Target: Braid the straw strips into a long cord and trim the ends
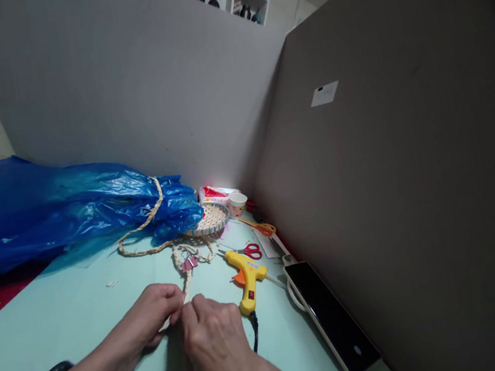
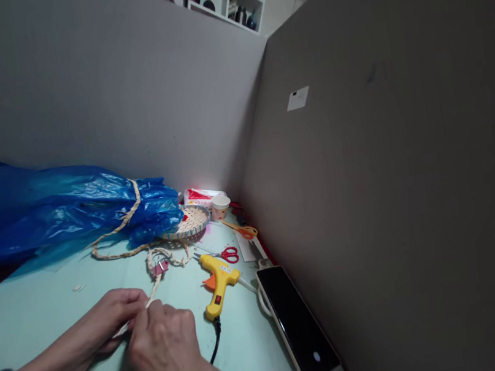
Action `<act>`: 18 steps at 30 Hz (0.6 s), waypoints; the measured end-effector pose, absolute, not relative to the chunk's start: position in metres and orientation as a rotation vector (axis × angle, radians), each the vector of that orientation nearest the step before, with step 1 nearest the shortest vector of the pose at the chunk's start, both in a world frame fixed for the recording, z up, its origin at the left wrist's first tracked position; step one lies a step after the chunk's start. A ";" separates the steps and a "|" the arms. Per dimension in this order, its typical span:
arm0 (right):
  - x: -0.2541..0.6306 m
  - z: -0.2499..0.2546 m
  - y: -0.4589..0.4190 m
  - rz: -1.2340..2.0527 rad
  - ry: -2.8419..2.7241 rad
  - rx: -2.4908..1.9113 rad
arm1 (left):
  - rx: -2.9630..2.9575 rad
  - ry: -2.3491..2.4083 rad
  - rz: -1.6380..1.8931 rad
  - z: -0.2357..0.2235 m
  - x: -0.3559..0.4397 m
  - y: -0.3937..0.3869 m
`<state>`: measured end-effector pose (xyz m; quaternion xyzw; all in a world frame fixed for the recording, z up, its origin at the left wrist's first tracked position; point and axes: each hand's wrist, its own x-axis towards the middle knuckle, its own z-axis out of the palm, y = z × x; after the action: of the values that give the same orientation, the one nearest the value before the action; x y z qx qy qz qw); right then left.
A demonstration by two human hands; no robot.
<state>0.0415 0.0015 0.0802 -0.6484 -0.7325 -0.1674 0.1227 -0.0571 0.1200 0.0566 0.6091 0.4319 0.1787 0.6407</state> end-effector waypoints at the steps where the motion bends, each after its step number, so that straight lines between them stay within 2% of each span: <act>1: 0.039 0.075 0.001 -0.560 -2.134 -1.860 | 1.365 0.955 0.392 0.056 -0.058 0.121; 5: 0.035 0.060 0.004 -0.695 -2.182 -1.760 | 1.302 0.852 0.351 0.061 -0.063 0.123; 8: 0.037 0.060 0.005 -0.629 -2.274 -1.722 | 1.287 0.838 0.365 0.067 -0.065 0.121; 11: 0.044 0.075 0.004 -0.347 -2.226 -1.718 | 1.283 0.867 0.387 0.071 -0.064 0.117; 15: 0.056 0.097 0.006 0.010 -1.771 -1.830 | 1.301 0.887 0.385 0.072 -0.063 0.115; 18: 0.064 0.099 0.013 0.393 -1.629 -1.853 | 1.345 0.893 0.367 0.072 -0.064 0.116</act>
<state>0.0640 0.0130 0.0995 -0.7036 -0.6188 0.1491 0.3160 -0.0641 0.1165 0.0717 0.5983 0.3972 0.1632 0.6765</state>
